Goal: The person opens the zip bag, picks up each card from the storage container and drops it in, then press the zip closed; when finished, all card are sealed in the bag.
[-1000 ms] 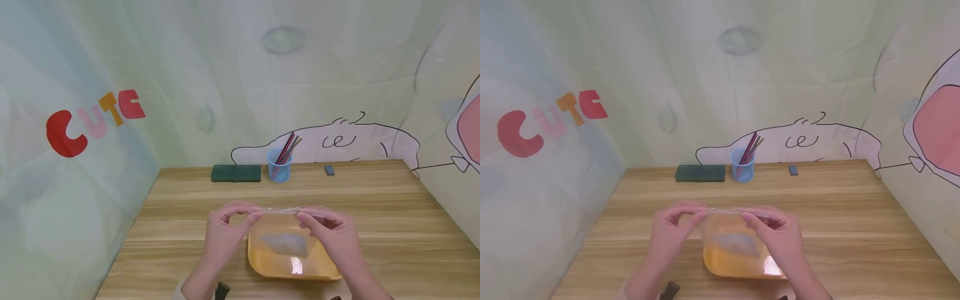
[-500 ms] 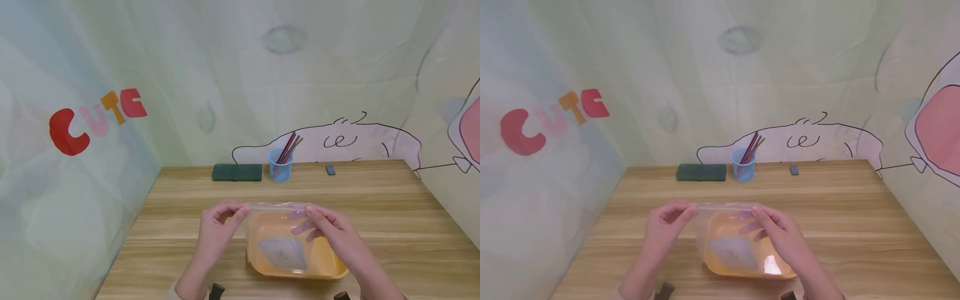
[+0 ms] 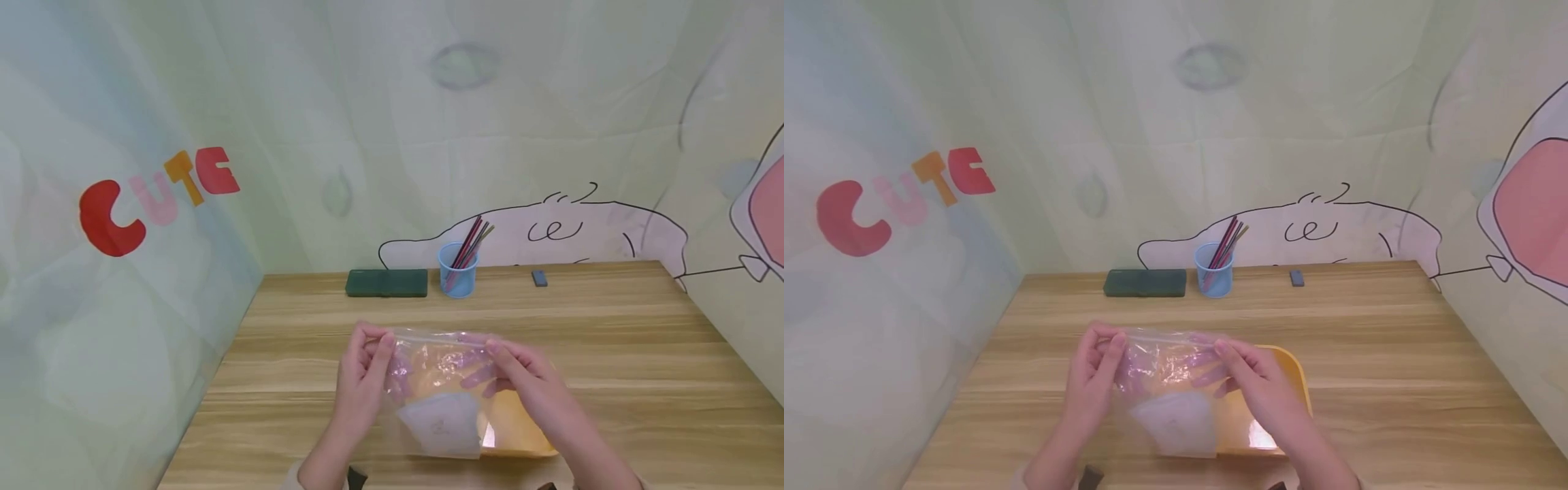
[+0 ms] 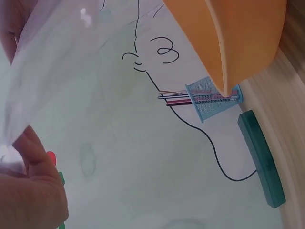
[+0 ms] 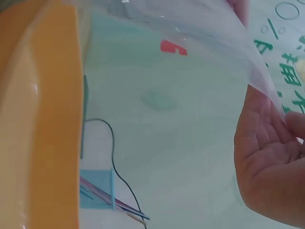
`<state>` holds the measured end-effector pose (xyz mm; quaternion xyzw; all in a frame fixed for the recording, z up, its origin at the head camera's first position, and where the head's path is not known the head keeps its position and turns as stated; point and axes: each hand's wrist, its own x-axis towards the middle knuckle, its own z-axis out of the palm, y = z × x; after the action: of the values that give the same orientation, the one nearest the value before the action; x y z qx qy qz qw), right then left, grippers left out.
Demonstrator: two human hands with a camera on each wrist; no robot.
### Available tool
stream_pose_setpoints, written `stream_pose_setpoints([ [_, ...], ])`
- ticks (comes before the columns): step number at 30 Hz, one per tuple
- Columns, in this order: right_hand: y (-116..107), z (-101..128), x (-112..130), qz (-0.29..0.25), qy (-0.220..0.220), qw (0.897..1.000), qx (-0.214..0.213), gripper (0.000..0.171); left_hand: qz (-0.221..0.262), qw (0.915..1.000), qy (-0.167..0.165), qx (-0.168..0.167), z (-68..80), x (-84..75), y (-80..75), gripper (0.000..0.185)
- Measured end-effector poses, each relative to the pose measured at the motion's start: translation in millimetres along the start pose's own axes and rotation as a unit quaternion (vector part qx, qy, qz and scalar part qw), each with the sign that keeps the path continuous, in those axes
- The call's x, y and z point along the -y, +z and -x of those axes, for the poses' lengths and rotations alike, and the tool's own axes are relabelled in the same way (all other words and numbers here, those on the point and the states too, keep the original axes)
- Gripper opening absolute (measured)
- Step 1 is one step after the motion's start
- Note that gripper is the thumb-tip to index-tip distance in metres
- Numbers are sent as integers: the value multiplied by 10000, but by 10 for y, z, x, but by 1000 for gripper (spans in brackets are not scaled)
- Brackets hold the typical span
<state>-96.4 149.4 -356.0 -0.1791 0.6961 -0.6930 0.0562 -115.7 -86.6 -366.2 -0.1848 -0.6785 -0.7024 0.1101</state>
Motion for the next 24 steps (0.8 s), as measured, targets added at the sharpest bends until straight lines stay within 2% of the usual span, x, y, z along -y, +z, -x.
stream_pose_setpoints([
  [3, 102, -12, -62, -19, 270, 9996, 96, 45, 19, 9994, -271, -196, -7, 13, -38, 16],
  [6, 220, -30, -160, 174, 554, 9978, 317, 41, -5, 9976, -499, -477, -35, 29, -130, 19],
  [9, 329, -31, -282, 463, 789, 9936, 656, 35, -296, 9939, -593, -880, -82, 65, -287, 21],
  [13, 470, -4, -431, 819, 962, 9879, 900, 42, -482, 9875, -686, -1334, -148, 142, -545, 27],
  [19, 683, 16, -613, 1011, 94, 9933, 545, 60, -659, 9734, -1251, -1802, -210, 294, -864, 29],
  [22, 777, 24, -708, 1307, -546, 9887, 484, 49, -721, 9661, -1557, -1932, -224, 400, -960, 27],
  [24, 835, 22, -780, 1695, -1062, 9788, 446, 34, -817, 9612, -1748, -1974, -224, 490, -1012, 27],
])
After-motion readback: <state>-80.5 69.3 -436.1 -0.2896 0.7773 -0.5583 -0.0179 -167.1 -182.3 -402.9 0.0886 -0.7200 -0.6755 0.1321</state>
